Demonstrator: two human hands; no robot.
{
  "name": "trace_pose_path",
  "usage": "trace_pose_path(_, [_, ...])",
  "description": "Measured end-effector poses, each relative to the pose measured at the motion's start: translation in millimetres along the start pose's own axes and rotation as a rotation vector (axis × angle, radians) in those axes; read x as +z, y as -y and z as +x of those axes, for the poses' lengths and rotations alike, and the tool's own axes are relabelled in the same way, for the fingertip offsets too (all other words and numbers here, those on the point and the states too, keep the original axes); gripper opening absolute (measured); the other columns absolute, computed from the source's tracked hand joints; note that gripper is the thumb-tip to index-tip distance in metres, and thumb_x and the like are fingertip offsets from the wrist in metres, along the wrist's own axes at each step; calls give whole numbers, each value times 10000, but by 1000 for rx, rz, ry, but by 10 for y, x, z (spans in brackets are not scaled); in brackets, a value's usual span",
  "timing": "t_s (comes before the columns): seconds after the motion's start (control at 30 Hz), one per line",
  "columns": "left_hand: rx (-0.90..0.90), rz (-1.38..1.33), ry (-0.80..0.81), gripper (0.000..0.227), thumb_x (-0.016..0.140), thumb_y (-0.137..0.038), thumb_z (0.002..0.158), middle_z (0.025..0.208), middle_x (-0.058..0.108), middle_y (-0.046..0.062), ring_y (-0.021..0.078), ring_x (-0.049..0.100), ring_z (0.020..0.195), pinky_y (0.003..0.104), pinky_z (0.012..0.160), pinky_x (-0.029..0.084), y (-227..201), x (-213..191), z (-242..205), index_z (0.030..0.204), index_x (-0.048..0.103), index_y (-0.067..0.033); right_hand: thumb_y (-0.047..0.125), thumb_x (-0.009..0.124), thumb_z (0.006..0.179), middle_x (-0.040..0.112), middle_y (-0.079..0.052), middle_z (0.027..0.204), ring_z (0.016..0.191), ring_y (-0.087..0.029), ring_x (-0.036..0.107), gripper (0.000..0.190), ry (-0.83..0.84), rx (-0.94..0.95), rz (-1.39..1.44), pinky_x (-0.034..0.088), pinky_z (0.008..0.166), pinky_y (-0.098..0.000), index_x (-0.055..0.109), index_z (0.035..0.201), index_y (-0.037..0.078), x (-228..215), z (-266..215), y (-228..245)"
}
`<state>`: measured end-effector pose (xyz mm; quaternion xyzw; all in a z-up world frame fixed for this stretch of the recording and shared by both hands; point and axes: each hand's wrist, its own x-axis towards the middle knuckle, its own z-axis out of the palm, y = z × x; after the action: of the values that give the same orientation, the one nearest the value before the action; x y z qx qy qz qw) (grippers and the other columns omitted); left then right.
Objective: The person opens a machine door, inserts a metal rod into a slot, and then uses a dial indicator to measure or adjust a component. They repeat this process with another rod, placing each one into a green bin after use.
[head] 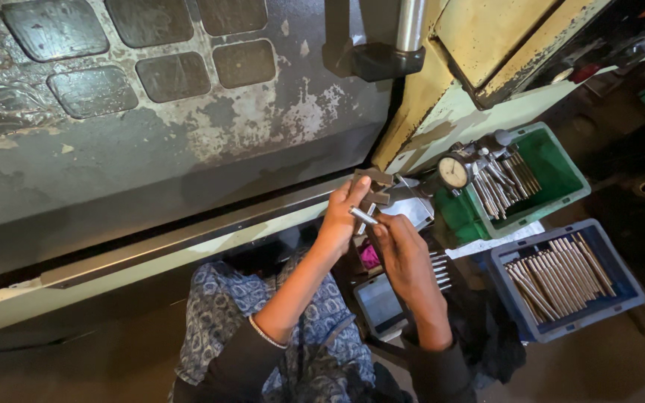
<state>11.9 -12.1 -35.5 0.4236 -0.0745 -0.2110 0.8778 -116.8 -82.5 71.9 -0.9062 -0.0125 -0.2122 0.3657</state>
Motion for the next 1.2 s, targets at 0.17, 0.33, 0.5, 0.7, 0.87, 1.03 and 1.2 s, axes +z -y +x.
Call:
trace_pose_path(0.17, [-42, 33, 43, 372, 625, -372, 1015, 903, 707, 9, 67, 615, 745, 231, 666, 501, -33, 26, -29, 1115, 687, -20, 132, 596, 1043, 606, -174, 853, 707, -269, 578, 159, 32, 23, 14, 495, 662, -353, 620, 1103, -14, 23, 4, -114])
trace_pose_path(0.33, [-66, 48, 83, 354, 653, -363, 1027, 883, 668, 9, 70, 587, 732, 242, 638, 477, -11, 11, -59, 1095, 672, -15, 112, 572, 1083, 566, -106, 744, 672, -168, 521, 150, 146, 204, 156, 475, 644, -328, 626, 1009, -7, 42, -36, -251])
trace_pose_path(0.5, [-122, 58, 26, 349, 654, -371, 1012, 842, 655, -3, 86, 562, 672, 262, 591, 460, 24, 51, 18, 1076, 664, -28, 71, 706, 939, 631, 35, 863, 809, -45, 558, 129, 53, 240, 530, 486, 684, -236, 618, 963, -20, 204, -134, -309])
trace_pose_path(0.7, [174, 196, -9, 360, 590, -376, 1058, 840, 682, -25, 43, 581, 734, 230, 665, 493, -83, 34, -124, 1041, 674, -26, 90, 712, 996, 641, 8, 839, 745, -33, 556, 133, -185, 332, 524, 455, 641, -216, 632, 958, -10, 276, -62, -313])
trace_pose_path(0.87, [94, 129, 8, 349, 549, -378, 1070, 749, 592, -21, 61, 516, 588, 234, 537, 430, -90, 66, -194, 1014, 642, -46, 97, 676, 973, 690, 23, 822, 700, -14, 568, 91, -110, 391, 567, 433, 588, -200, 675, 979, 6, 278, 53, -262])
trace_pose_path(1.03, [217, 168, 108, 497, 448, -455, 1154, 812, 637, 7, 54, 586, 699, 216, 654, 490, -127, -43, -146, 1008, 649, -25, 118, 676, 1020, 553, 62, 732, 634, -13, 476, 99, -206, 373, 576, 347, 557, -192, 674, 977, 29, 57, 92, -280])
trace_pose_path(1.2, [112, 192, 265, 506, 411, -481, 1117, 650, 609, 9, 71, 582, 547, 225, 518, 473, -281, 41, -272, 1003, 635, -41, 136, 662, 1020, 559, 62, 736, 622, -16, 455, 95, -270, 385, 609, 299, 524, -200, 677, 1005, 44, -64, 289, -291])
